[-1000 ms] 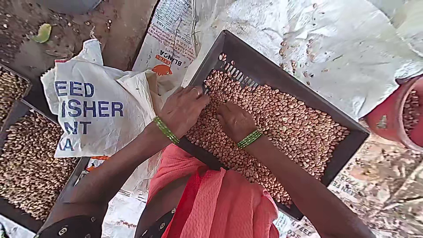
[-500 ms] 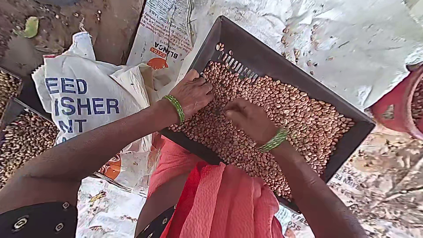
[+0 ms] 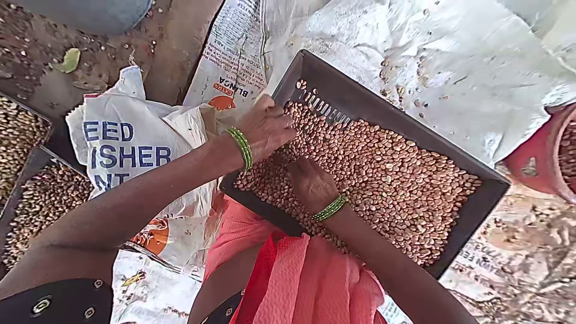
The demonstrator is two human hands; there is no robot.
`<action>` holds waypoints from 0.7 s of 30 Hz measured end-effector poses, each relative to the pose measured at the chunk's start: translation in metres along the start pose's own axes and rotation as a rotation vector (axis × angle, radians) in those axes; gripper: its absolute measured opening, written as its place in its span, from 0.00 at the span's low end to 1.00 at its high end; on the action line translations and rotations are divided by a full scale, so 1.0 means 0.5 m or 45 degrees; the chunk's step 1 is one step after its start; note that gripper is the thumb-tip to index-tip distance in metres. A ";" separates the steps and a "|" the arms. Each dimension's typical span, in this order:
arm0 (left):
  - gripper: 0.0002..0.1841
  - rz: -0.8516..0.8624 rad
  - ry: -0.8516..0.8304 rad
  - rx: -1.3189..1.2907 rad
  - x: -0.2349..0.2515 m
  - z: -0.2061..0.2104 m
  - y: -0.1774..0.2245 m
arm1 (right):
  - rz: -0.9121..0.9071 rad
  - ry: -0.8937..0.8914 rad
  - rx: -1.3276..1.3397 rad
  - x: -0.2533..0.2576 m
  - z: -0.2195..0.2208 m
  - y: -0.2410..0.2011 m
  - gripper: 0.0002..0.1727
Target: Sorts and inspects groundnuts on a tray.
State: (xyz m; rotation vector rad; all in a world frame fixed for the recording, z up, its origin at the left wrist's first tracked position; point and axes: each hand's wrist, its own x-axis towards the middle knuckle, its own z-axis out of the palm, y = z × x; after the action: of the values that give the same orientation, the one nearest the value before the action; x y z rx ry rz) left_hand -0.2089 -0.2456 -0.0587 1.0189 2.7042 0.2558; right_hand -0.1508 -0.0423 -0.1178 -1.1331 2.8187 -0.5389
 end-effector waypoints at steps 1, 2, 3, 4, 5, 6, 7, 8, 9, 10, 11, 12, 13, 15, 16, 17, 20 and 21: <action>0.09 0.015 -0.071 0.029 -0.002 0.006 0.006 | -0.014 0.004 -0.005 -0.001 0.001 -0.002 0.07; 0.10 0.018 -0.141 0.075 -0.002 0.013 0.012 | -0.015 -0.028 -0.007 -0.003 -0.001 -0.004 0.07; 0.11 0.016 -0.170 0.114 -0.003 0.023 0.014 | 0.000 -0.073 0.000 -0.008 -0.006 -0.007 0.08; 0.11 0.015 -0.130 0.134 -0.004 0.038 0.015 | 0.018 -0.106 0.022 -0.015 -0.010 -0.009 0.08; 0.11 0.009 -0.110 0.146 -0.004 0.046 0.017 | 0.029 -0.140 0.048 -0.026 -0.014 -0.009 0.09; 0.11 0.003 -0.095 0.168 -0.005 0.050 0.018 | 0.029 -0.170 0.084 -0.036 -0.019 -0.008 0.08; 0.11 -0.006 -0.075 0.187 -0.008 0.053 0.020 | 0.030 -0.200 0.122 -0.047 -0.024 -0.006 0.10; 0.11 -0.005 -0.042 0.195 -0.012 0.058 0.020 | 0.046 -0.252 0.183 -0.055 -0.033 -0.005 0.11; 0.12 -0.012 -0.045 0.195 -0.014 0.057 0.019 | 0.081 -0.310 0.265 -0.062 -0.044 -0.004 0.14; 0.13 -0.016 -0.061 0.186 -0.015 0.056 0.018 | 0.131 -0.363 0.364 -0.068 -0.055 -0.003 0.16; 0.13 -0.008 -0.061 0.174 -0.016 0.056 0.016 | 0.173 -0.373 0.456 -0.076 -0.064 0.000 0.17; 0.13 0.009 -0.067 0.172 -0.015 0.056 0.014 | 0.216 -0.386 0.541 -0.083 -0.073 0.004 0.18; 0.14 0.034 -0.079 0.175 -0.015 0.054 0.013 | 0.265 -0.410 0.610 -0.089 -0.083 0.010 0.19; 0.14 0.107 -0.094 0.192 -0.010 0.051 0.010 | 0.359 -0.416 0.699 -0.101 -0.100 0.025 0.19; 0.14 0.142 -0.098 0.206 -0.007 0.050 0.008 | 0.396 -0.389 0.726 -0.105 -0.108 0.033 0.18; 0.14 0.161 -0.108 0.223 -0.005 0.050 0.006 | 0.437 -0.372 0.742 -0.108 -0.116 0.041 0.18; 0.10 0.162 -0.034 0.246 -0.007 0.061 -0.003 | 0.535 -0.299 0.732 -0.110 -0.129 0.062 0.16; 0.08 0.168 0.019 0.255 -0.006 0.069 -0.004 | 0.563 -0.300 0.722 -0.114 -0.137 0.068 0.16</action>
State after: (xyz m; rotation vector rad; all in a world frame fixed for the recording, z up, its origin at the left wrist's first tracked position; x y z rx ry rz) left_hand -0.1984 -0.2463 -0.0917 1.2575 2.7220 0.0154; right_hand -0.1440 0.0395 -0.0696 -0.4212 2.3610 -0.9882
